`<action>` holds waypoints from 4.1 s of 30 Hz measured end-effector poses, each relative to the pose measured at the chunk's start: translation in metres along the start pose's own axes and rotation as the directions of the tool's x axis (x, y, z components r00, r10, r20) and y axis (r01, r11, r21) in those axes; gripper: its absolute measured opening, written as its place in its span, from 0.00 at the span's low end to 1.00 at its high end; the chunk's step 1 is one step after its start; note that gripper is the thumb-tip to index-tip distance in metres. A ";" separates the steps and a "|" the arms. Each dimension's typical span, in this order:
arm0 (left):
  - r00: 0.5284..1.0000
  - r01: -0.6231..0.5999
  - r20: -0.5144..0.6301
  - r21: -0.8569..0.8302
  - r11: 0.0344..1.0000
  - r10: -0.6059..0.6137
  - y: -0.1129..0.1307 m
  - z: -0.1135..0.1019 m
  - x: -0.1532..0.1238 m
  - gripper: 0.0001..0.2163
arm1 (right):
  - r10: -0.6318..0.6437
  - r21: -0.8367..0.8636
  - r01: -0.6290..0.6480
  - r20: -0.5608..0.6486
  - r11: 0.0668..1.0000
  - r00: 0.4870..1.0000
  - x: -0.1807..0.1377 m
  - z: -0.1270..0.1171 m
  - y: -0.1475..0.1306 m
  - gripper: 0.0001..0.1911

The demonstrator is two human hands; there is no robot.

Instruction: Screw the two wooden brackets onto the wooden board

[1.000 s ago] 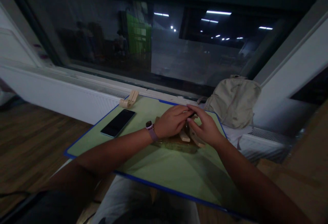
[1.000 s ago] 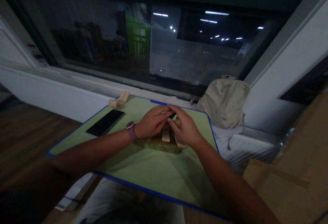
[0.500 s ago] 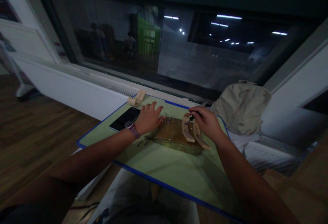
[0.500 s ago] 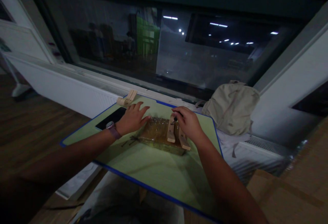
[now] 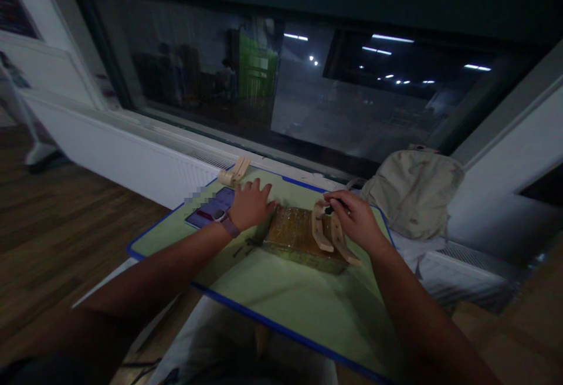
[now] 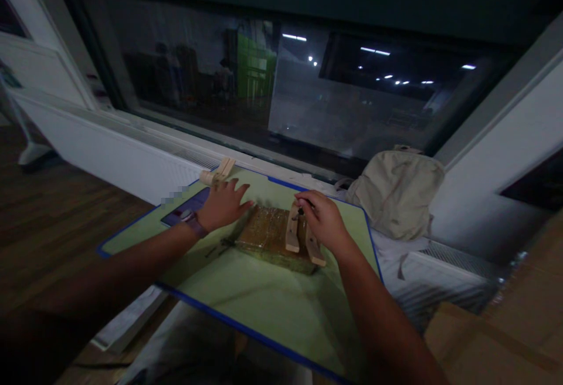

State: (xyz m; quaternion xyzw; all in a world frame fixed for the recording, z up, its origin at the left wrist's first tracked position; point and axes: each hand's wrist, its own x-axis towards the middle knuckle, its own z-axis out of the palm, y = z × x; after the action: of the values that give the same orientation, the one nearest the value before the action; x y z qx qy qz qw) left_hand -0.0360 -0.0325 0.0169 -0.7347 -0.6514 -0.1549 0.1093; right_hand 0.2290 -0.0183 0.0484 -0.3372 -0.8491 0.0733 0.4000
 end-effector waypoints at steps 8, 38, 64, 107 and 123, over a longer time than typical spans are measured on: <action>0.814 -0.576 -0.391 -0.448 0.684 0.430 0.093 -0.039 0.027 0.19 | -0.084 0.059 0.085 -0.016 0.995 0.996 -0.001 0.005 0.009 0.20; 0.834 -0.551 -0.489 -0.754 0.357 0.255 0.090 -0.001 0.066 0.05 | 0.175 0.002 -0.176 -0.142 0.984 0.974 -0.021 -0.029 0.036 0.12; 0.857 -0.491 -0.515 -0.804 0.336 0.019 0.092 0.040 0.059 0.10 | 0.561 0.482 -0.534 0.102 0.694 0.821 -0.084 0.038 0.058 0.38; 0.876 -0.465 -0.479 -0.804 0.370 0.060 0.088 0.043 0.057 0.11 | 0.447 0.443 -0.441 0.097 0.781 0.889 -0.086 0.031 0.057 0.35; 0.871 -0.481 -0.490 -0.838 0.258 0.036 0.086 0.049 0.060 0.11 | 0.434 0.418 -0.464 0.171 0.781 0.885 -0.088 0.032 0.063 0.40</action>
State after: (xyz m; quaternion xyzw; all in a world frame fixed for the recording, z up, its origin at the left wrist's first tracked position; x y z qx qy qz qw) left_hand 0.0600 0.0293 -0.0028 -0.7097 -0.2668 -0.6220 -0.1959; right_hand 0.2775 -0.0213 -0.0535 -0.4257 -0.7169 0.3705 0.4094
